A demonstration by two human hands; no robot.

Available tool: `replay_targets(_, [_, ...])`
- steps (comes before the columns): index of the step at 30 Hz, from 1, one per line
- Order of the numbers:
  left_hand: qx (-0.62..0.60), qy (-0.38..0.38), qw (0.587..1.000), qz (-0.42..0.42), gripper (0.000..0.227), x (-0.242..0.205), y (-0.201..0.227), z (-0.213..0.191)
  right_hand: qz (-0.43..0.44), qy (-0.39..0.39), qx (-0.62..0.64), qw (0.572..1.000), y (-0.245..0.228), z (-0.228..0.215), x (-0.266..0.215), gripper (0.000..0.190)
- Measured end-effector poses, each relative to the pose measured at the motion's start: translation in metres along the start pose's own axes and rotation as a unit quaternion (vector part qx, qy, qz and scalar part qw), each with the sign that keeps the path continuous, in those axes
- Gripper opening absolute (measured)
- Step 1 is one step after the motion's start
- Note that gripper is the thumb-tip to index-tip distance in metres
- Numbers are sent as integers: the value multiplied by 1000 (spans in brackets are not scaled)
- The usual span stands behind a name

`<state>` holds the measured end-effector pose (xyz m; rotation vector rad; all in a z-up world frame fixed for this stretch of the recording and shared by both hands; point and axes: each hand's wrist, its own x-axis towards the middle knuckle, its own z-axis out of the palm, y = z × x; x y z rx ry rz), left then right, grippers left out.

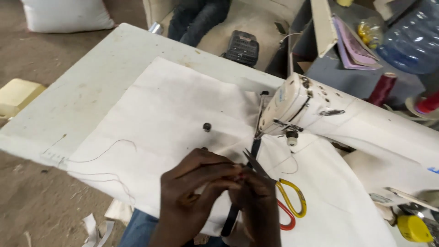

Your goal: Trimming excess thread and fabric around buttons on a white upholstery component using scissors at a sewing station.

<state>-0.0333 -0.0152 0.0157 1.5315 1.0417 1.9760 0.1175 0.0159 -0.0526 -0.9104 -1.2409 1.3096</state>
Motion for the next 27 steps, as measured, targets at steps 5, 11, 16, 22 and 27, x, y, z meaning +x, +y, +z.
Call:
replay_targets(5, [72,-139,980,120,8,0,-13,-5,-64,105,-82,989,-24,0,6,11])
replay_targets(11, [124,-186,970,96,8,-1,-27,-10,-130,109,-198,965,-26,-5,1,14])
replay_targets(16, [117,-177,973,93,9,3,-29,-7,-106,137,-233,957,-26,-3,1,11])
replay_targets(22, [78,-52,996,-9,18,4,-23,-3,-118,92,-216,965,-27,1,-6,10])
replay_targets(27, [-59,-23,991,-120,10,5,-8,-4,-96,62,-237,965,-18,1,-3,6])
